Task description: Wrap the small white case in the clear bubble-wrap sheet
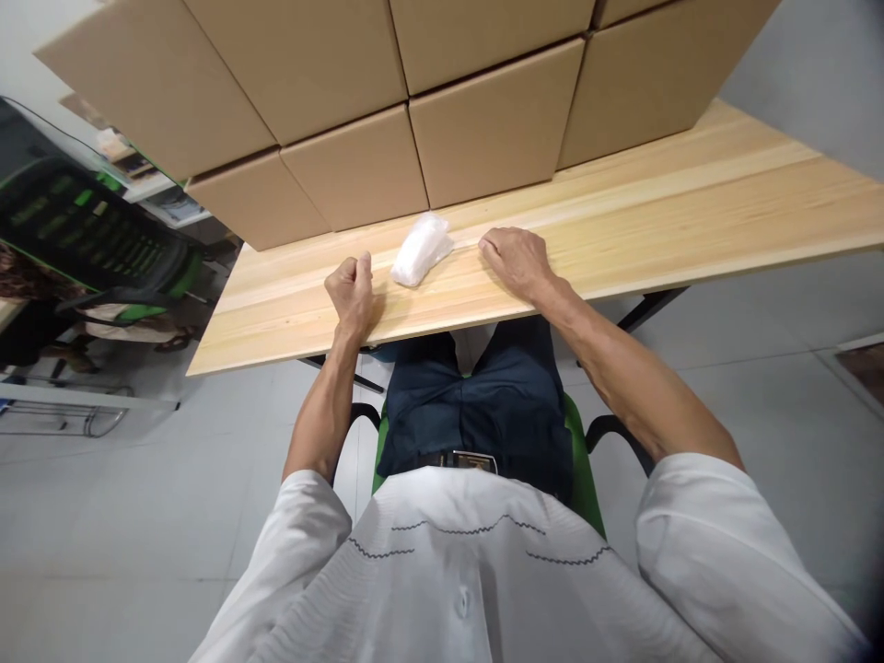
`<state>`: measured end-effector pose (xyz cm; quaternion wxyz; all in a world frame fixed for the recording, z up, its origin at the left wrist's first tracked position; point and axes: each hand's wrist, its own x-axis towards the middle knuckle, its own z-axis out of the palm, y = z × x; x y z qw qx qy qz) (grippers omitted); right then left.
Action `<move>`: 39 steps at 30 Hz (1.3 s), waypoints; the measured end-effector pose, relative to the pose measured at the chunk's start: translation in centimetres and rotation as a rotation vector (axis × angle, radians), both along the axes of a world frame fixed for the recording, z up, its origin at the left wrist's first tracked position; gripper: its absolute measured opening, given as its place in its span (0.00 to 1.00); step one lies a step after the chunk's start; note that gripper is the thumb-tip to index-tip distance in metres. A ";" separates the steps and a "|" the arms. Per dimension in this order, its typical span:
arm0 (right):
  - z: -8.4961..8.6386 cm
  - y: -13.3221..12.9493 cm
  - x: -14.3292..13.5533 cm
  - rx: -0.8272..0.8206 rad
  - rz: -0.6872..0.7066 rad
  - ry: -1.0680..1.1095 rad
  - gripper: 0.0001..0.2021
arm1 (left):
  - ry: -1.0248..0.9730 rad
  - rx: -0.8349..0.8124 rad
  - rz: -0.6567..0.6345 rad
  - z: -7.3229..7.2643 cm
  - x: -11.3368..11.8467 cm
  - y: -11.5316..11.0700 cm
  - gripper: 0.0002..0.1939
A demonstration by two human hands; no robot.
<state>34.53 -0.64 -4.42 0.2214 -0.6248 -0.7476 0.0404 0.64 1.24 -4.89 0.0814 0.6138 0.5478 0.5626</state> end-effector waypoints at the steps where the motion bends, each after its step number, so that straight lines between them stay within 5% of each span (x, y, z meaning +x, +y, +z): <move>1: 0.1 0.0 -0.1 -0.008 -0.006 -0.001 0.24 | 0.006 0.009 -0.006 -0.2 -0.1 0.0 0.39; 8: 0.8 -0.6 -0.5 -0.016 -0.016 0.006 0.22 | 0.159 0.010 -0.100 -0.6 -0.8 1.7 0.28; 13: 0.7 -0.6 -0.4 -0.014 -0.005 0.012 0.23 | 0.410 -0.102 -0.355 1.1 0.9 4.8 0.56; 17: 0.4 -0.4 -0.1 -0.005 0.010 0.017 0.24 | 0.581 -0.189 -0.455 1.9 3.7 5.7 0.56; 24: 0.2 -0.2 -0.1 -0.002 0.030 0.031 0.23 | 0.883 -0.347 -0.462 1.3 6.0 6.1 0.53; 39: -0.1 -0.1 0.1 -0.008 0.071 0.045 0.22 | 0.910 -0.286 -0.524 0.4 5.9 6.9 0.57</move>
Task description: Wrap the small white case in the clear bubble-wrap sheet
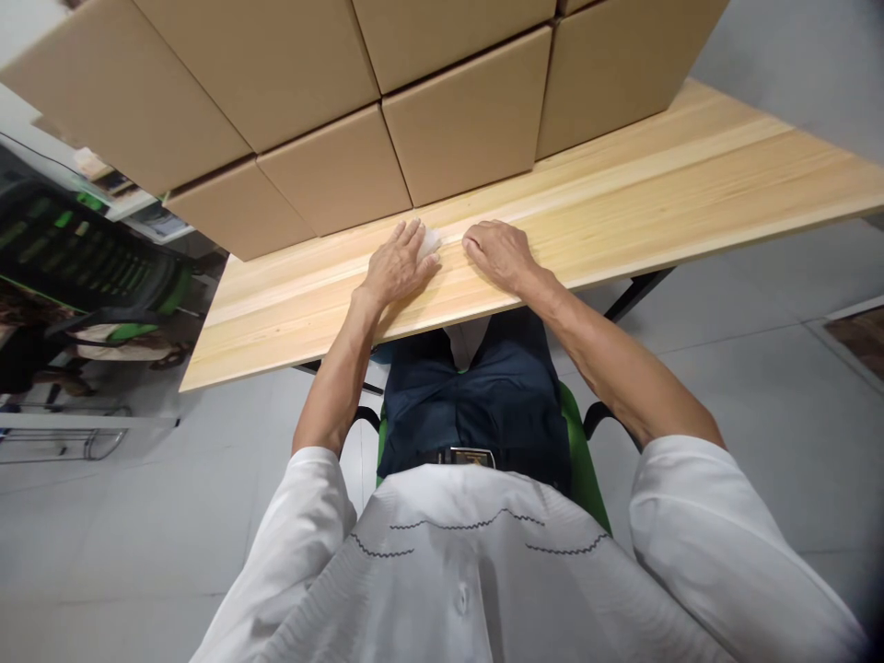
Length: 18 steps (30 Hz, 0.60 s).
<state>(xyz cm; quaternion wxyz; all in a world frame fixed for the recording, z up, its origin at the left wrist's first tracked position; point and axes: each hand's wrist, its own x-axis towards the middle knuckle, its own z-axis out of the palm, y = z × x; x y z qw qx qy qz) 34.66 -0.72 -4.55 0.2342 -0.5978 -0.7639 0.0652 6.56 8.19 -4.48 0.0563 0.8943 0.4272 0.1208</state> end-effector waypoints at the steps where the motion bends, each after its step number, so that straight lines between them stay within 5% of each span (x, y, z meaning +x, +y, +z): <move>1: 0.0 0.0 0.0 0.000 0.002 0.000 0.22 | 0.009 0.002 0.003 -0.1 0.0 0.1 0.55; 9: 0.0 0.0 0.0 0.016 0.010 0.001 0.21 | 0.080 0.030 0.000 0.3 0.4 -0.3 0.46; 18: 0.0 0.0 -0.4 0.025 0.002 -0.001 0.22 | 0.076 0.024 0.005 0.3 0.3 -0.4 0.47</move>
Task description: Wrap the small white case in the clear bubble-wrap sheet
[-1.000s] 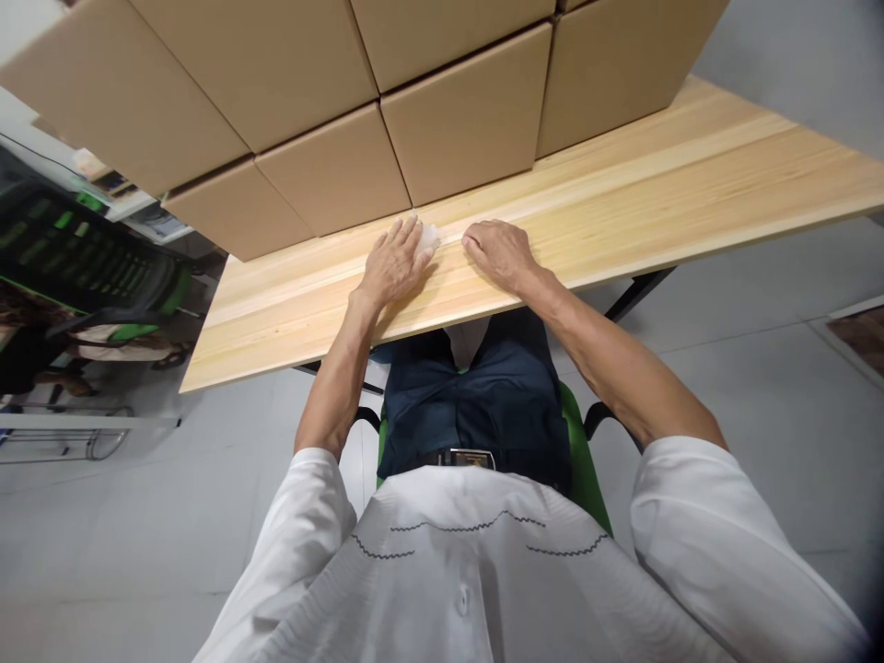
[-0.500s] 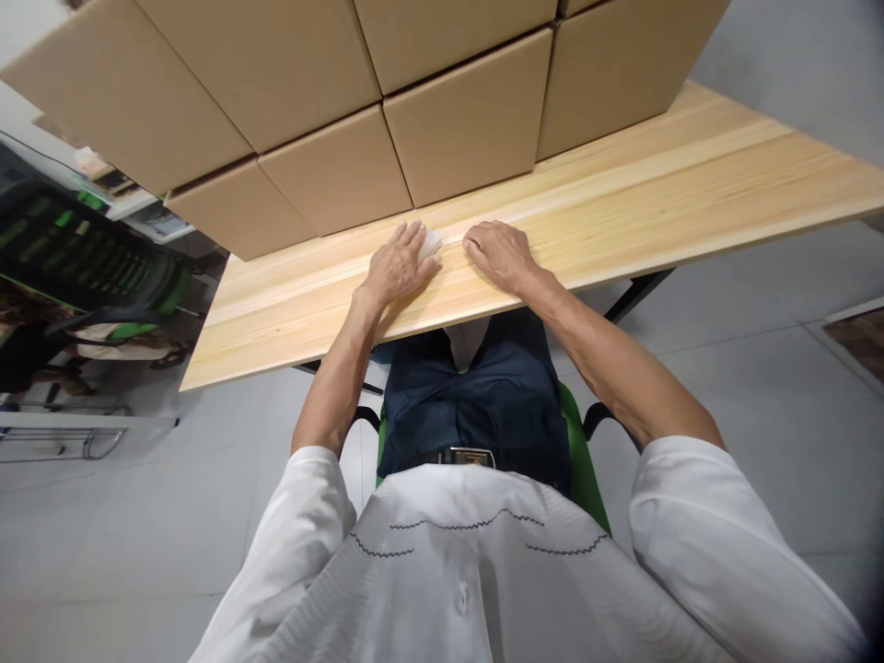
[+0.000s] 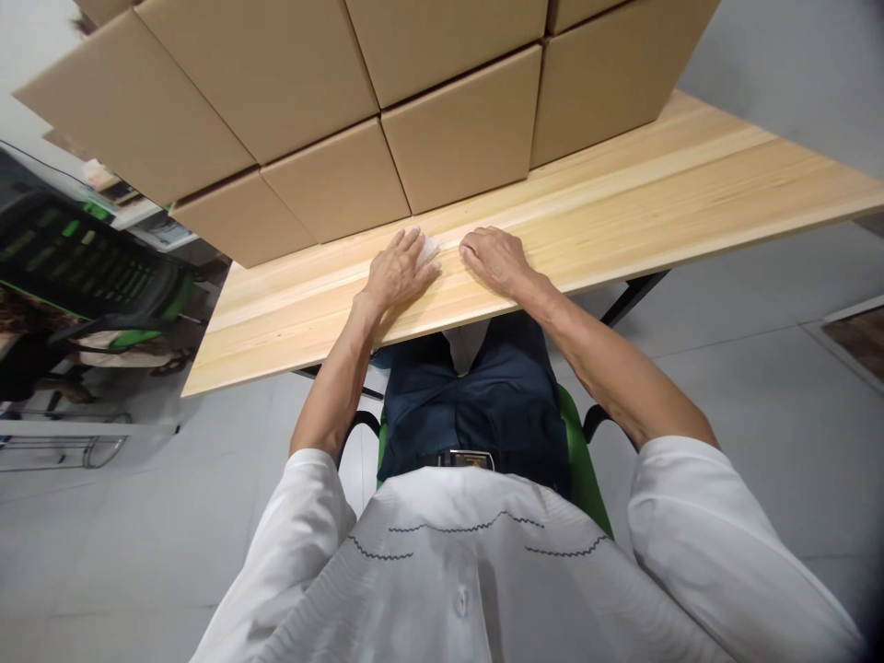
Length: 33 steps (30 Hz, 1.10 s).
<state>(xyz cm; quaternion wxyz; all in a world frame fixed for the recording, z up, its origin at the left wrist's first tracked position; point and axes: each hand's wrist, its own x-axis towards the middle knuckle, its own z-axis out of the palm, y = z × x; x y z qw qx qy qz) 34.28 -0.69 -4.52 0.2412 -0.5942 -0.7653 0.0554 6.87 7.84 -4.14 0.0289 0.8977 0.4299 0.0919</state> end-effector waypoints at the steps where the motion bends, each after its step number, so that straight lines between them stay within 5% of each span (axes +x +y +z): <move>1: 0.1 0.0 0.0 -0.009 -0.004 -0.003 0.22 | -0.009 -0.006 -0.001 0.0 0.0 0.0 0.47; 5: 0.3 -0.3 0.1 -0.028 -0.002 -0.005 0.22 | -0.116 -0.034 0.021 0.6 -0.1 -0.3 0.50; 13: -0.2 -0.2 0.4 -0.019 0.005 0.008 0.23 | -0.706 0.136 0.203 2.6 -2.5 -0.4 0.57; 25: -0.7 0.3 0.6 0.005 0.018 0.018 0.23 | -0.190 -0.020 0.090 0.3 0.2 -1.4 0.51; 33: 0.0 0.0 0.2 -0.014 0.001 0.004 0.22 | -0.208 -0.045 0.055 -0.2 -0.2 -0.4 0.54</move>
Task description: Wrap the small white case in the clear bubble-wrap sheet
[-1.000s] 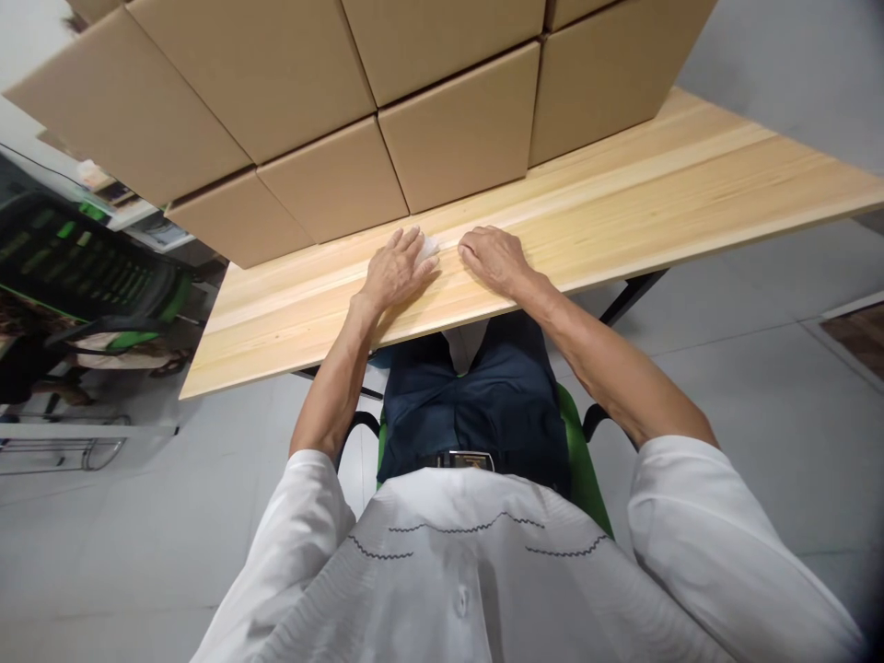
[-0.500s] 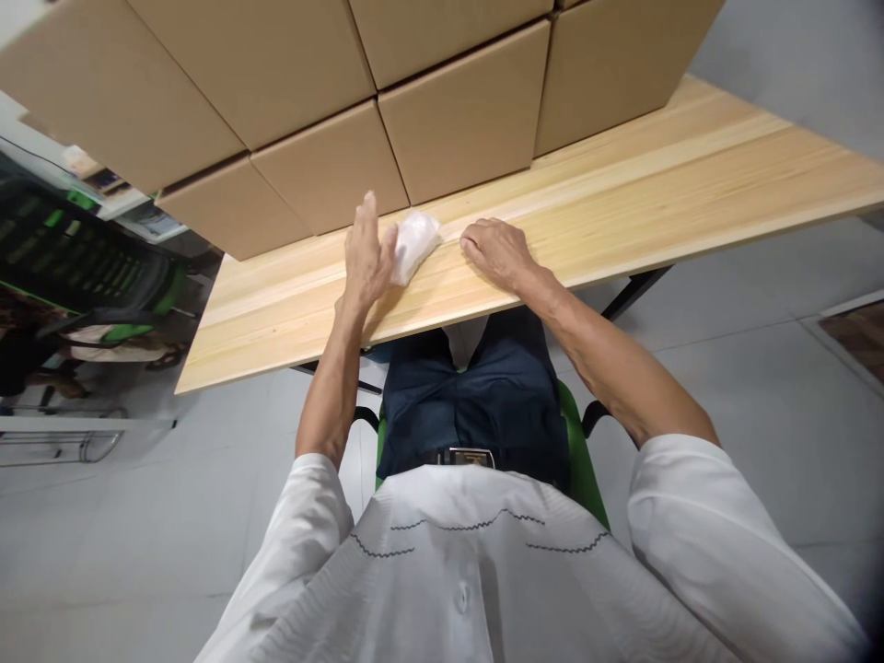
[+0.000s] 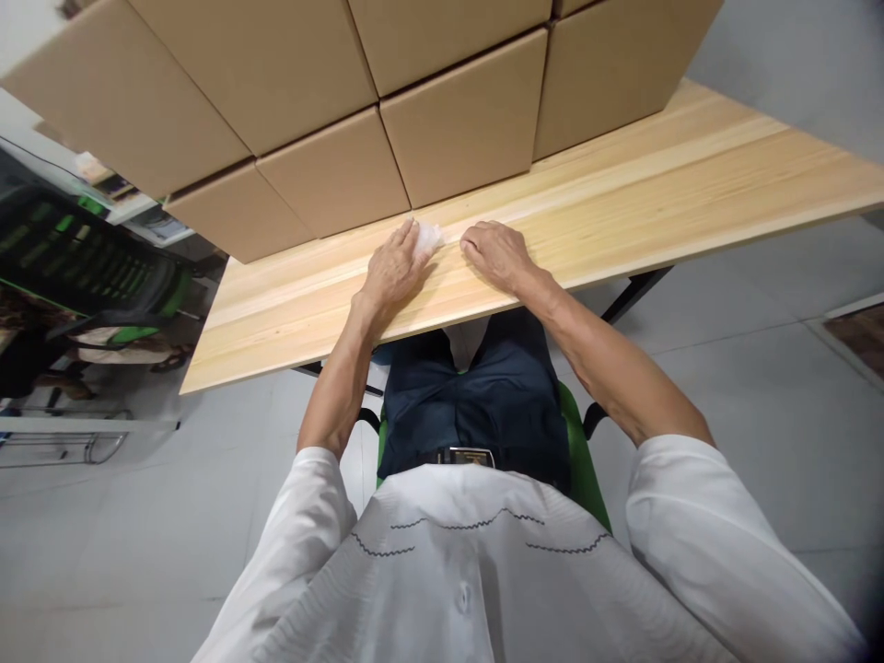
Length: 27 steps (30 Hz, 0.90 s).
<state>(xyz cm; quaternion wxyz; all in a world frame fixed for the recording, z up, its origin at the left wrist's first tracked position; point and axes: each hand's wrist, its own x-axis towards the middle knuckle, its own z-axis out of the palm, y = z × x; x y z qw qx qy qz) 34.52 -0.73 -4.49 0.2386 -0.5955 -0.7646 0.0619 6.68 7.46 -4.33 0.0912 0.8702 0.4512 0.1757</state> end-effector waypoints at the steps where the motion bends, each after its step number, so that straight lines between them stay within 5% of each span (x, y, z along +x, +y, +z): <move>1: 0.2 -0.1 -0.1 -0.008 -0.005 -0.004 0.22 | -0.029 -0.012 0.013 0.3 -0.3 0.0 0.55; 6: -0.1 0.0 0.0 0.013 0.024 0.010 0.20 | -0.437 0.022 0.201 2.3 -3.4 0.2 0.56; 10: -1.4 0.7 0.5 0.064 0.021 0.051 0.19 | -0.611 0.053 0.231 3.0 -4.9 -0.3 0.56; 21: -1.9 1.3 0.7 0.077 0.034 0.047 0.19 | -0.380 0.036 0.108 -3.4 -0.3 -0.5 0.55; 27: -2.0 1.3 0.6 0.082 0.039 0.057 0.19 | -0.403 0.038 0.147 -3.5 -2.5 0.4 0.48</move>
